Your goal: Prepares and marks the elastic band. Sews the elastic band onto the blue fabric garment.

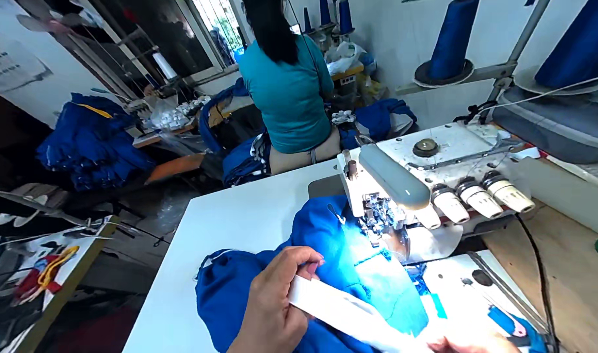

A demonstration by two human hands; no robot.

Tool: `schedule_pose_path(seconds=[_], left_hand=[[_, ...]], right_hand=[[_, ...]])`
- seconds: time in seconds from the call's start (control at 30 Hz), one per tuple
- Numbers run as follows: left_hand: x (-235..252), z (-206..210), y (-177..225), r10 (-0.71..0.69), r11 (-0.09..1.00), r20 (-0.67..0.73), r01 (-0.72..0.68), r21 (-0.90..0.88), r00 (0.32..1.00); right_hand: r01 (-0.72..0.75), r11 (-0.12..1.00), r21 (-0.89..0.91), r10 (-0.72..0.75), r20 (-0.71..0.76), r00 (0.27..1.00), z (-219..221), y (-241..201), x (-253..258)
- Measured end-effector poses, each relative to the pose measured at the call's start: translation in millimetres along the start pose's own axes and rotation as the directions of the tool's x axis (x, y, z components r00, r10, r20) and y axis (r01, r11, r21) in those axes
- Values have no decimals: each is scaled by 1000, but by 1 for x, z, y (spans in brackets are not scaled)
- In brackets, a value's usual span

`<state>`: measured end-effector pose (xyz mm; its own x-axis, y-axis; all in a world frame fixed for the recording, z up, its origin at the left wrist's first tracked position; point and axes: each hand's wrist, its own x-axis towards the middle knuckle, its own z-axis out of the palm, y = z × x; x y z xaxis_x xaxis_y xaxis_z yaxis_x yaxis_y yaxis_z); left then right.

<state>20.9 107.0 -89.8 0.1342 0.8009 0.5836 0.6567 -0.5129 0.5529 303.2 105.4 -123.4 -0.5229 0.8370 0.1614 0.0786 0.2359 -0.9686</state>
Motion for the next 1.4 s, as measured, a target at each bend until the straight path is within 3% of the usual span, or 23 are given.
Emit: schedule_pose_path(seconds=[0.07, 0.13, 0.2, 0.27, 0.37, 0.53, 0.63, 0.73, 0.8, 0.83, 0.9, 0.93, 1.03, 1.1, 1.13, 1.17, 1.23, 1.27, 1.4], left_hand=[[-6, -12, -2, 5, 963, 252, 64, -262, 968], [-8, -24, 1, 82, 883, 532, 186, -431, 843], [-11, -21, 9, 140, 736, 666, 373, -565, 733], [-19, -2, 22, 35, 684, 644, 452, -573, 764], [-32, 33, 48, -143, 758, 492, 415, -503, 859], [-41, 55, 76, -241, 747, 401, 433, -505, 884], [-35, 41, 63, -203, 797, 382, 378, -470, 902], [-29, 28, 50, -158, 926, 272, 238, -293, 949], [-28, 24, 45, -147, 964, 170, 180, -196, 974], [-29, 24, 42, -130, 976, 129, 150, -161, 983], [-31, 25, 35, -113, 979, 102, 128, -156, 988], [-33, 26, 33, -121, 975, 103, 138, -176, 987], [-39, 31, 38, -168, 958, 110, 189, -217, 980], [-39, 27, 43, -185, 957, 100, 202, -206, 978], [-38, 25, 44, -182, 958, 103, 200, -203, 978], [-37, 24, 43, -172, 959, 111, 192, -208, 979], [-35, 25, 40, -122, 958, 144, 155, -241, 982], [-33, 28, 41, -90, 953, 178, 137, -272, 980], [-24, 47, 51, 12, 909, 289, 110, -401, 957]], right_hand=[[3, 992, -130, -18, -117, 993, -1, 8, -5], [14, 982, -188, -57, -225, 973, -3, 14, -7], [38, 985, -170, -82, -256, 963, -3, 14, -8], [92, 983, -159, -128, -233, 964, 1, 10, -7], [213, 956, -201, -249, -175, 953, 12, 5, -4], [263, 881, -392, -369, -224, 902, 19, 1, -2], [218, 960, -177, -253, -214, 944, 14, 4, -5], [27, 975, 222, -51, 102, 993, -3, 6, -15], [-52, 947, 317, -25, 233, 972, -11, 13, -23], [-54, 953, 299, -14, 221, 975, -11, 16, -28], [22, 993, 113, -23, 13, 1000, -3, 20, -39], [81, 994, -69, -90, -146, 985, 3, 24, -43], [85, 793, -604, -434, -461, 774, 12, 36, -47], [-40, 683, -729, -531, -533, 658, 4, 43, -46], [-88, 672, -735, -503, -540, 675, -1, 44, -49], [-108, 696, -710, -421, -525, 740, -5, 41, -54], [-56, 855, -516, -174, -387, 906, -12, 29, -60], [-24, 917, -398, -102, -293, 951, -14, 22, -58], [182, 960, -212, -221, -178, 959, 0, 8, -32]])
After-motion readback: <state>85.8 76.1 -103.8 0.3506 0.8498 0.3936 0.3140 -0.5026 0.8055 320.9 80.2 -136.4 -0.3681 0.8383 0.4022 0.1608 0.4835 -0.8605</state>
